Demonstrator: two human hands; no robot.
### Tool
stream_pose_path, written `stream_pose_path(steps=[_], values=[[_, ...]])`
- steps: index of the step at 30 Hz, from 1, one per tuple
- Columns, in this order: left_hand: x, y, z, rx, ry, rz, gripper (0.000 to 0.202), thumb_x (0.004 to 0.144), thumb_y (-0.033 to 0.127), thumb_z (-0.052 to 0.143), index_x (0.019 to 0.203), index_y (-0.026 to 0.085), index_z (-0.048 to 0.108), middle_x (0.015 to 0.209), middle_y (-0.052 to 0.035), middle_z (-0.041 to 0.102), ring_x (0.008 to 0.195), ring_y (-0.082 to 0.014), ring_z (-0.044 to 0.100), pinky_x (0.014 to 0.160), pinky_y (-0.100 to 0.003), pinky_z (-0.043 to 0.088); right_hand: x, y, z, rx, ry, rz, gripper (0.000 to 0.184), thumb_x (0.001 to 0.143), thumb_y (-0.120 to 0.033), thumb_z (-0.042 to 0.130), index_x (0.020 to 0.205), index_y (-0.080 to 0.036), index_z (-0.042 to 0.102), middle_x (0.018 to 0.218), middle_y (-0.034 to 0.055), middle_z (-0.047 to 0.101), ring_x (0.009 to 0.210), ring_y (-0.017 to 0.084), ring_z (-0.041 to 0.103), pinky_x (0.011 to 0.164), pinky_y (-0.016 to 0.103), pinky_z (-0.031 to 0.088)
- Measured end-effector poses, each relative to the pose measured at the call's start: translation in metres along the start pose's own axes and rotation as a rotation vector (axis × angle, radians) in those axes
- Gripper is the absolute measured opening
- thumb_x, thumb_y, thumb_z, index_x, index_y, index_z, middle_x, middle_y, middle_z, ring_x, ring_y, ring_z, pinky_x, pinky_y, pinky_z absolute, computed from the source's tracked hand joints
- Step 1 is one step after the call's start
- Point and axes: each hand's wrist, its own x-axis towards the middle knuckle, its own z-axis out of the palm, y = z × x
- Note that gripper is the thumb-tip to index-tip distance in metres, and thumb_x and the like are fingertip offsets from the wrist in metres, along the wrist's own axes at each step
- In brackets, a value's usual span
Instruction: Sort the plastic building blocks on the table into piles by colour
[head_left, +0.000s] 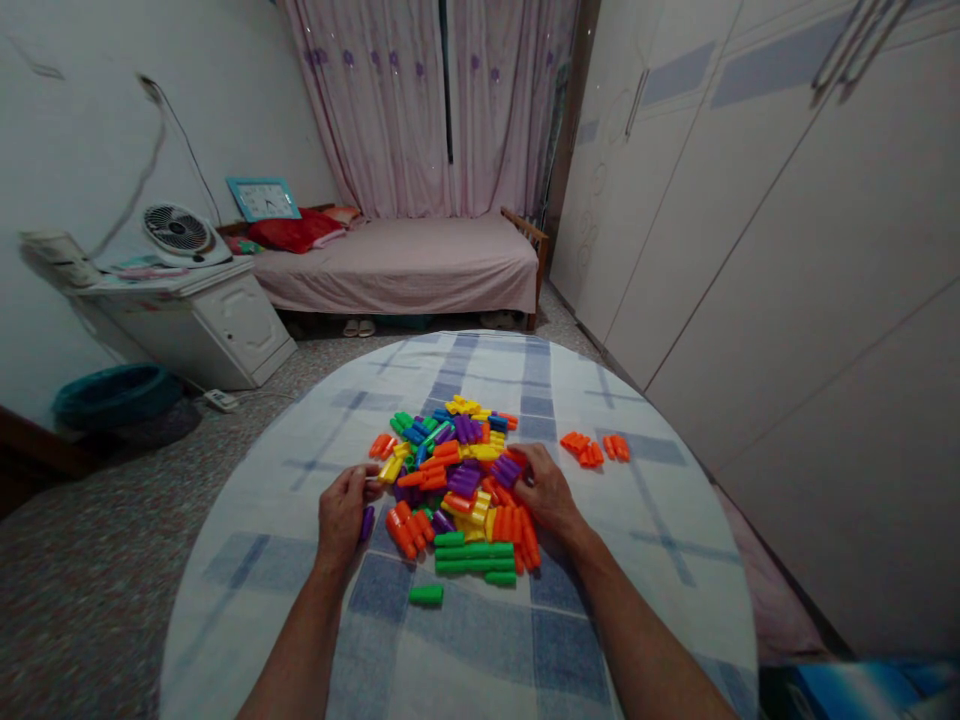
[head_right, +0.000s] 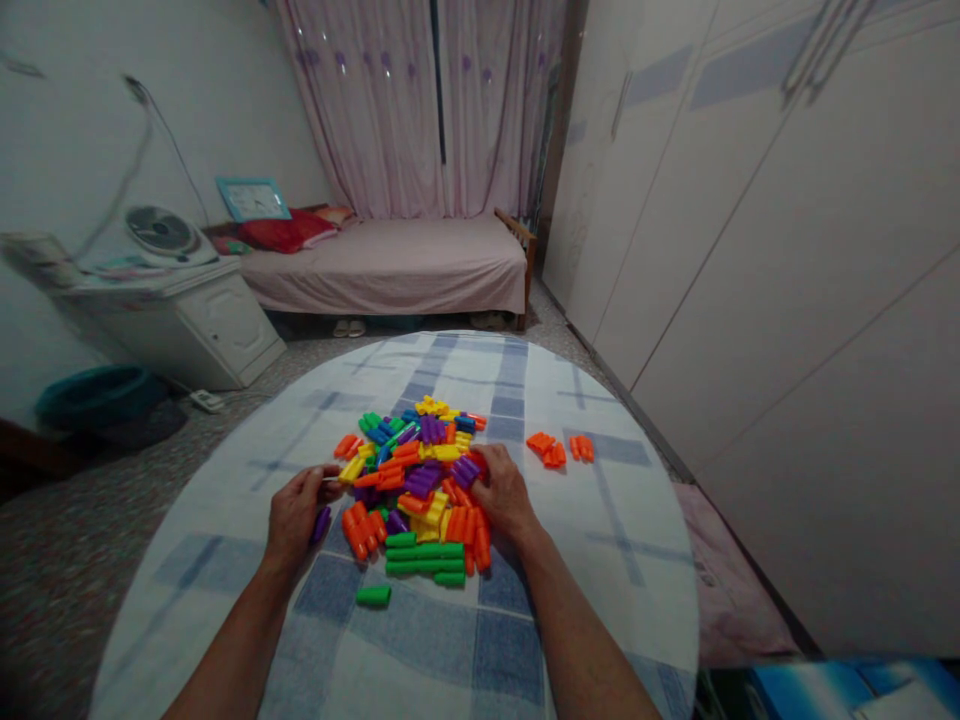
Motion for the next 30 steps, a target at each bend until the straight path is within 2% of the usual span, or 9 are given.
stream_pose_path(steps=[5,9,12,14,18,21,27,30], values=[[-0.001,0.001,0.0,0.01,0.0,-0.006,0.045,0.078,0.053,0.054,0.094,0.012,0.066,0.072,-0.0038,0.066,0.066,-0.0139,0.063,0.066,-0.023,0.05,0.0,0.012,-0.015,-0.221,0.126,0.001,0.035,0.083,-0.02,0.052,0.117,-0.017,0.059,0.108,0.0092,0.059,0.1,0.023,0.055,0.089,0.04,0.047],[-0.002,0.004,0.0,0.007,0.0,-0.006,0.046,0.077,0.054,0.054,0.092,0.012,0.066,0.073,-0.0041,0.066,0.067,-0.0134,0.062,0.067,-0.024,0.05,0.004,0.028,-0.029,-0.268,0.339,-0.016,0.035,0.085,-0.022,0.048,0.118,-0.017,0.058,0.108,0.01,0.058,0.102,0.022,0.053,0.09,0.039,0.047],[-0.003,0.007,0.0,0.0,0.001,-0.001,0.047,0.076,0.054,0.055,0.092,0.012,0.066,0.074,-0.0045,0.067,0.066,-0.0132,0.062,0.067,-0.023,0.05,0.005,0.042,-0.044,-0.333,0.506,0.056,0.037,0.086,-0.028,0.048,0.12,-0.016,0.057,0.11,0.0117,0.058,0.102,0.023,0.052,0.09,0.04,0.047],[-0.004,0.009,0.001,0.003,0.002,0.001,0.048,0.075,0.055,0.055,0.092,0.012,0.066,0.073,-0.0046,0.066,0.066,-0.0134,0.062,0.066,-0.023,0.05,0.004,0.052,-0.054,-0.405,0.562,0.159,0.041,0.086,-0.033,0.049,0.121,-0.015,0.058,0.111,0.0131,0.059,0.101,0.024,0.053,0.09,0.041,0.045],[-0.005,0.01,0.002,0.016,0.008,-0.001,0.046,0.076,0.053,0.054,0.091,0.011,0.067,0.07,-0.0043,0.066,0.064,-0.0134,0.061,0.065,-0.023,0.049,0.0,0.063,-0.066,-0.499,0.586,0.423,0.046,0.084,-0.038,0.052,0.124,-0.015,0.058,0.114,0.0142,0.059,0.1,0.026,0.054,0.086,0.041,0.044],[-0.005,0.01,0.003,0.012,0.01,0.003,0.044,0.076,0.051,0.054,0.091,0.012,0.066,0.07,-0.0042,0.066,0.064,-0.0133,0.062,0.065,-0.023,0.05,-0.003,0.065,-0.066,-0.569,0.542,0.518,0.047,0.085,-0.039,0.051,0.125,-0.017,0.058,0.115,0.0144,0.059,0.104,0.028,0.053,0.088,0.043,0.041],[-0.007,0.013,0.003,0.016,0.012,0.002,0.042,0.076,0.05,0.054,0.09,0.012,0.067,0.07,-0.0044,0.065,0.064,-0.0137,0.062,0.065,-0.024,0.05,-0.006,0.066,-0.065,-0.639,0.516,0.533,0.045,0.086,-0.038,0.046,0.122,-0.015,0.06,0.116,0.0161,0.059,0.106,0.031,0.05,0.088,0.046,0.039],[-0.007,0.014,0.003,0.006,0.015,-0.003,0.042,0.076,0.049,0.055,0.09,0.011,0.067,0.07,-0.0047,0.065,0.065,-0.0142,0.062,0.066,-0.024,0.05,-0.002,0.06,-0.063,-0.606,0.596,0.413,0.044,0.086,-0.036,0.045,0.12,-0.013,0.061,0.117,0.0163,0.059,0.109,0.031,0.049,0.091,0.047,0.038]])
